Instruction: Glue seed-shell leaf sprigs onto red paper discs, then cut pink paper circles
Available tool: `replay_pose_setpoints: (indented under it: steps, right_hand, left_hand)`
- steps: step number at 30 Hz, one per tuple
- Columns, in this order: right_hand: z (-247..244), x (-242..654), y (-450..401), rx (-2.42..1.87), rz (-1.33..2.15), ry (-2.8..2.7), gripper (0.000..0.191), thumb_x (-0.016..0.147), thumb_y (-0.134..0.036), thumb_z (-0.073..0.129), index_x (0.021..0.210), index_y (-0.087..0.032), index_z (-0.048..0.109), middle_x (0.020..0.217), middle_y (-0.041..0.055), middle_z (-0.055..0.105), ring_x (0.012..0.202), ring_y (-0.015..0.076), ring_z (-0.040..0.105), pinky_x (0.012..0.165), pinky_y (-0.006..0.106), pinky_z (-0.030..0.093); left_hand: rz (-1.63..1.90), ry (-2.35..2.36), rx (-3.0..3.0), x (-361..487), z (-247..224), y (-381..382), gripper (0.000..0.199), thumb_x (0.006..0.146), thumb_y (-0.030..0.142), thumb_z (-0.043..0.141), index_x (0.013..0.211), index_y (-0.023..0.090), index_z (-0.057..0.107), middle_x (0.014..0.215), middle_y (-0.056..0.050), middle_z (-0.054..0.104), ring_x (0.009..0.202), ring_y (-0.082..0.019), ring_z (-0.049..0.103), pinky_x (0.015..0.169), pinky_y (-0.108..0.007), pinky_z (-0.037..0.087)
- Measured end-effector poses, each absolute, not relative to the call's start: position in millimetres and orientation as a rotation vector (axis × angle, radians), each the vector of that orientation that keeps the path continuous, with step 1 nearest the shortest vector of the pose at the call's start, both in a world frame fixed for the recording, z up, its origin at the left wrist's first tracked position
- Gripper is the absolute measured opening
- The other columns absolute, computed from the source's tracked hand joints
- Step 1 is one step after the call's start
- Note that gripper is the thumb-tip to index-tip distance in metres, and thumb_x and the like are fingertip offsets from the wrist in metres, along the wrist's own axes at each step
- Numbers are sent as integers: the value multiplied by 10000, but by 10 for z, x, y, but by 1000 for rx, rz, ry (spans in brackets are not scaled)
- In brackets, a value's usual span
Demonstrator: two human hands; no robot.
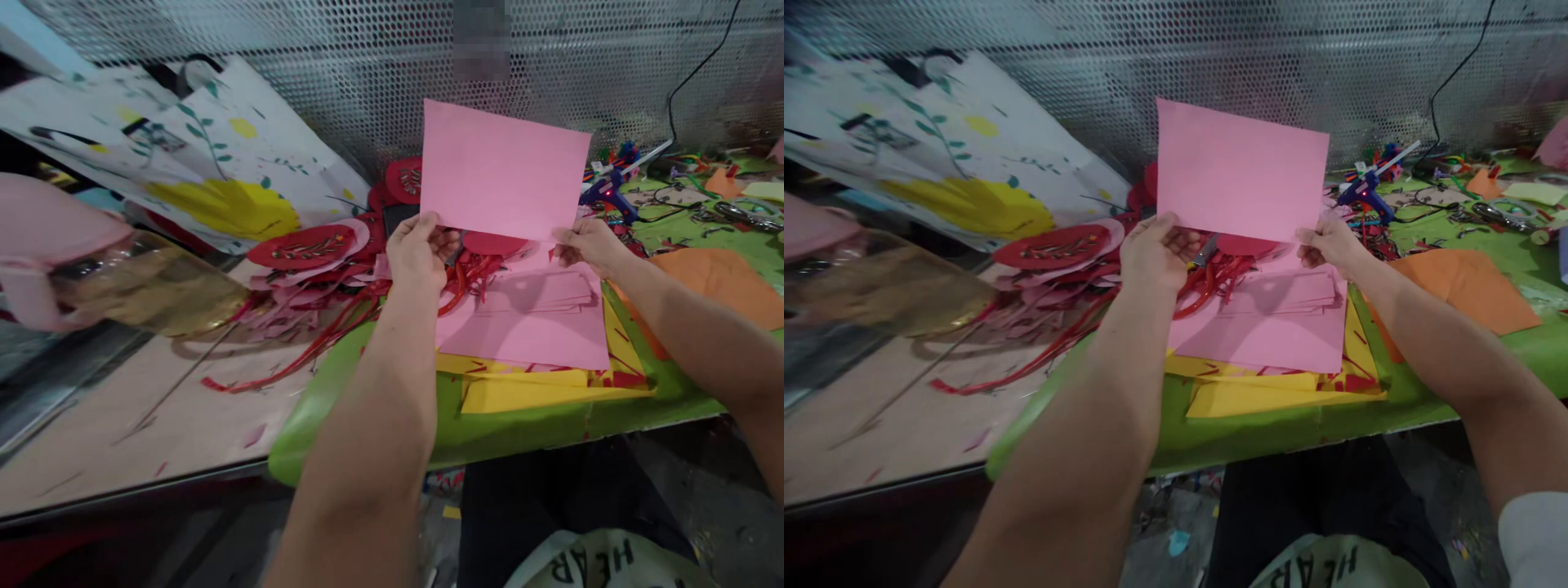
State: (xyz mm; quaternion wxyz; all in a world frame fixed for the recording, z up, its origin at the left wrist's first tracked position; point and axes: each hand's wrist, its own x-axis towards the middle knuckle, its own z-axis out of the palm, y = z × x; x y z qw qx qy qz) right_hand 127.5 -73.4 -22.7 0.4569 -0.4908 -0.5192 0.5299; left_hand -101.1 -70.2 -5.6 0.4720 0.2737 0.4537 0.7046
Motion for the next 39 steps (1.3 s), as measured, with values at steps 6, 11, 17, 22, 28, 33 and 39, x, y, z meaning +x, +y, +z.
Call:
replay_pose_setpoints:
  steps: [6,11,17,22,28,33,39]
  right_hand:
    - [-226,1249,-761,-1181,1284,-1329,231,861,-177,636,655,-144,538,500,-13,599,369,63,519,431,195,476]
    - [-215,1168,-834,-1151,1291,-1382,271,774,-271,750,660,-136,545,511,-15,595,369,59,521,434,191,473]
    - [-207,1119,-874,-1125,1290,-1384,284,779,-302,745,658,-109,575,510,2,593,368,75,528,441,215,471]
    - [-239,1118,-877,-1069,1346,-1341,342,726,-372,784,649,-121,564,505,-5,600,368,87,547,420,209,473]
    - [-253,1098,-916,-1008,1462,-1266,348,610,-336,857,718,-127,599,548,-15,633,381,85,554,414,213,485]
    - [-247,1103,-927,-1073,1446,-1250,318,574,-293,864,694,-133,616,605,3,664,405,79,552,403,204,460]
    - [-251,1106,-920,-1098,1319,-1307,296,590,-305,848,654,-134,616,548,-31,595,390,54,491,405,205,441]
  left_hand:
    - [1329,1018,896,-787,-166,-790,178,766,264,730,714,152,602,514,30,602,419,-97,580,409,-193,460]
    - [1089,1001,1139,-543,-283,-899,252,700,298,800,684,92,656,593,-31,668,388,-85,546,399,-210,434]
    - [1134,996,1147,-434,-321,-937,157,776,216,702,685,93,670,583,-19,655,394,-75,531,426,-219,432]
    - [1204,985,1164,-409,-352,-919,174,786,180,652,633,98,655,529,6,622,384,-63,515,429,-203,426]
    - [1280,1052,1324,-371,-406,-904,216,769,224,661,583,116,642,488,11,600,390,-70,512,441,-204,436]
    - [1316,1093,1398,-361,-401,-919,211,786,215,657,598,118,647,482,10,603,405,-68,521,460,-194,445]
    - [1321,1127,1399,-348,-351,-967,245,794,218,671,574,117,638,437,8,580,395,-69,513,462,-190,438]
